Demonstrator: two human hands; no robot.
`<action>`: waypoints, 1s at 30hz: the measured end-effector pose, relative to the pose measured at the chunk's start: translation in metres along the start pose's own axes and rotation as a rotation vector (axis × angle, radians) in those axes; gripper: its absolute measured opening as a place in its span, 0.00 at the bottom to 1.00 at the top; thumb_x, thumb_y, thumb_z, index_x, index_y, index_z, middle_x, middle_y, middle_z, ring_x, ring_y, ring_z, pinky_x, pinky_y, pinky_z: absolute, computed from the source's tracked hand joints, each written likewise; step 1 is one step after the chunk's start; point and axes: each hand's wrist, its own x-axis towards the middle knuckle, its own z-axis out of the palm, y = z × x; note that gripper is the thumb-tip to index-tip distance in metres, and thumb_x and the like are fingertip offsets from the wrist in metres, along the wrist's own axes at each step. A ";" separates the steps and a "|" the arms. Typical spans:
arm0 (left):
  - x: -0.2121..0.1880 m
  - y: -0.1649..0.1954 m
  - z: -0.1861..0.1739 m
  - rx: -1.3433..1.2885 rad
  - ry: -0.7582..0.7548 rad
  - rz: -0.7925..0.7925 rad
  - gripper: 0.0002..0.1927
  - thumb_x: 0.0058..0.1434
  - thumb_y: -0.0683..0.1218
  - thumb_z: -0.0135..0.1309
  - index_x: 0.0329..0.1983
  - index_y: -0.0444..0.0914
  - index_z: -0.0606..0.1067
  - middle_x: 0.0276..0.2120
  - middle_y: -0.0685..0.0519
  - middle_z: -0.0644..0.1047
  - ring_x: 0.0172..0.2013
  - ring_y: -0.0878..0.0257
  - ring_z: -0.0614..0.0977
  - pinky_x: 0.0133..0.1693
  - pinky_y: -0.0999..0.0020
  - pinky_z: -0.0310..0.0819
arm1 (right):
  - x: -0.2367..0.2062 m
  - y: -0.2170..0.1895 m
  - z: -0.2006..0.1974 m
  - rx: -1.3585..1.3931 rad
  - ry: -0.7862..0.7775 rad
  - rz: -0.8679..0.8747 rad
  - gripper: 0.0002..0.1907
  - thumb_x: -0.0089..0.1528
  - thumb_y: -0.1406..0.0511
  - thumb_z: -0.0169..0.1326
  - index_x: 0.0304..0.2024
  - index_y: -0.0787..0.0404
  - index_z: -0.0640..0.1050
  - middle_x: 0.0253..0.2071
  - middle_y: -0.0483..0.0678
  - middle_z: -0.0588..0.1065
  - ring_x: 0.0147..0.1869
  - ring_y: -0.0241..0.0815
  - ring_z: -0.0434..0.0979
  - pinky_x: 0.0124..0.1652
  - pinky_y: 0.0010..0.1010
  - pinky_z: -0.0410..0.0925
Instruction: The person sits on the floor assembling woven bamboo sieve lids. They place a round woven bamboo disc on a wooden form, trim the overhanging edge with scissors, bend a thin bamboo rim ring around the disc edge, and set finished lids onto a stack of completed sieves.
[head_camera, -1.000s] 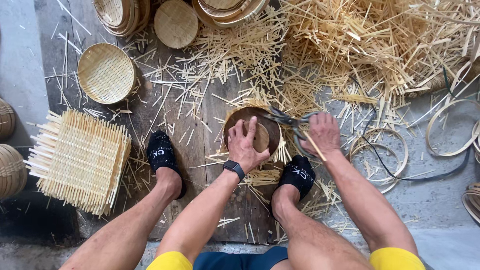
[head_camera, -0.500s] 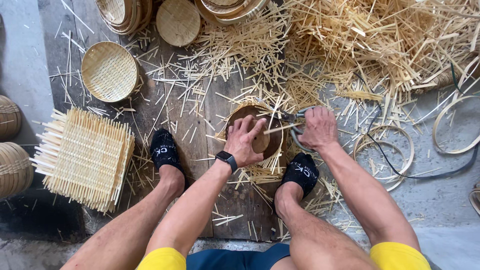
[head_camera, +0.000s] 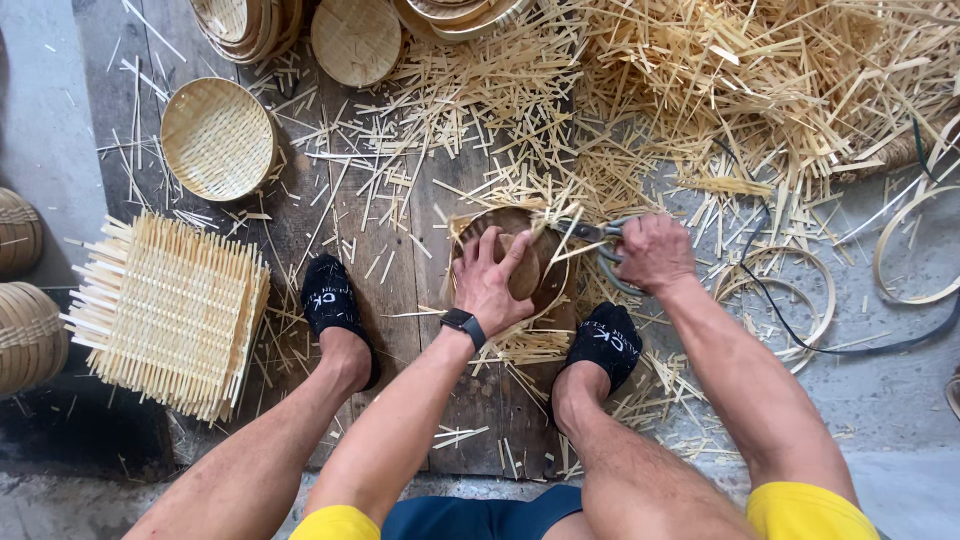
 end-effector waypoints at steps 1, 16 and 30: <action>0.000 -0.001 -0.004 0.029 -0.059 -0.001 0.56 0.32 0.51 0.72 0.69 0.58 0.64 0.66 0.46 0.60 0.64 0.41 0.62 0.57 0.37 0.62 | -0.003 0.005 -0.002 0.015 -0.035 -0.006 0.13 0.64 0.57 0.56 0.33 0.61 0.77 0.31 0.51 0.73 0.32 0.41 0.72 0.29 0.33 0.69; -0.005 0.017 0.006 -0.085 0.100 -0.231 0.61 0.34 0.57 0.77 0.72 0.55 0.57 0.66 0.40 0.55 0.65 0.35 0.57 0.58 0.32 0.55 | -0.004 0.005 0.001 0.080 -0.086 0.000 0.18 0.63 0.53 0.58 0.35 0.62 0.76 0.35 0.54 0.74 0.39 0.45 0.74 0.37 0.36 0.71; 0.003 -0.007 -0.013 0.031 -0.112 0.102 0.56 0.31 0.49 0.72 0.69 0.61 0.64 0.67 0.45 0.59 0.64 0.40 0.61 0.61 0.41 0.58 | -0.001 0.004 -0.004 0.104 0.087 -0.059 0.24 0.53 0.49 0.62 0.30 0.64 0.75 0.29 0.53 0.72 0.34 0.45 0.71 0.34 0.36 0.68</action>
